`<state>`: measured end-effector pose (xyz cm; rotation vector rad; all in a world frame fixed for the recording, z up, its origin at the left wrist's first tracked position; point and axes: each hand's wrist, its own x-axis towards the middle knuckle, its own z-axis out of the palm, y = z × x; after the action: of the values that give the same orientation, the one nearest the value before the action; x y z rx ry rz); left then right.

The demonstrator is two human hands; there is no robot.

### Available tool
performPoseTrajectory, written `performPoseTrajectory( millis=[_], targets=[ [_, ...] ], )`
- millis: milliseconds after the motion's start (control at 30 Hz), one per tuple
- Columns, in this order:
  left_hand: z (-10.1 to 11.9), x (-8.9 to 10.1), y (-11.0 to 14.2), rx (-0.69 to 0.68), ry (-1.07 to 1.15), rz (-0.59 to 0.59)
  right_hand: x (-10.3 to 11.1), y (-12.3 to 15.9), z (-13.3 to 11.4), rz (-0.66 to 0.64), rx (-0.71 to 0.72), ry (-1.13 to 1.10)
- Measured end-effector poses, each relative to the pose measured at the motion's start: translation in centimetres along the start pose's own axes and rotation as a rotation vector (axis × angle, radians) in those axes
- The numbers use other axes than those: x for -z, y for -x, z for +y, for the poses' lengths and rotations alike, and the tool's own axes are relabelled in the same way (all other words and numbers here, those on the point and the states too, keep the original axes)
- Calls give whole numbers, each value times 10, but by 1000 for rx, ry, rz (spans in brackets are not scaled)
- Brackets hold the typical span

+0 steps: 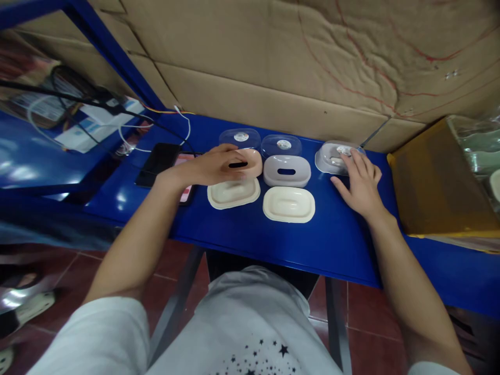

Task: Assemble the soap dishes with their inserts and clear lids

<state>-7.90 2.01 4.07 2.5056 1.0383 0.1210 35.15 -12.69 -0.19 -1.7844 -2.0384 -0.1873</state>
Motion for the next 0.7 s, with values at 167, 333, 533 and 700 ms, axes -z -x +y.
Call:
performPoseTrajectory(
  millis=[167,333,533,700],
  targets=[
    [0,2,-6,-70,36,10,-3,-2,13,37,-34,20],
    [-4,0,-19,-88,31,74,12,0,11,40,14,-20],
    [-10,-3,-29,-149,54,100,18,1,17,-7,28,-160],
    [-10,-10,-28,-133,29,173,22,0,27,-31,22,-300]
  ],
)
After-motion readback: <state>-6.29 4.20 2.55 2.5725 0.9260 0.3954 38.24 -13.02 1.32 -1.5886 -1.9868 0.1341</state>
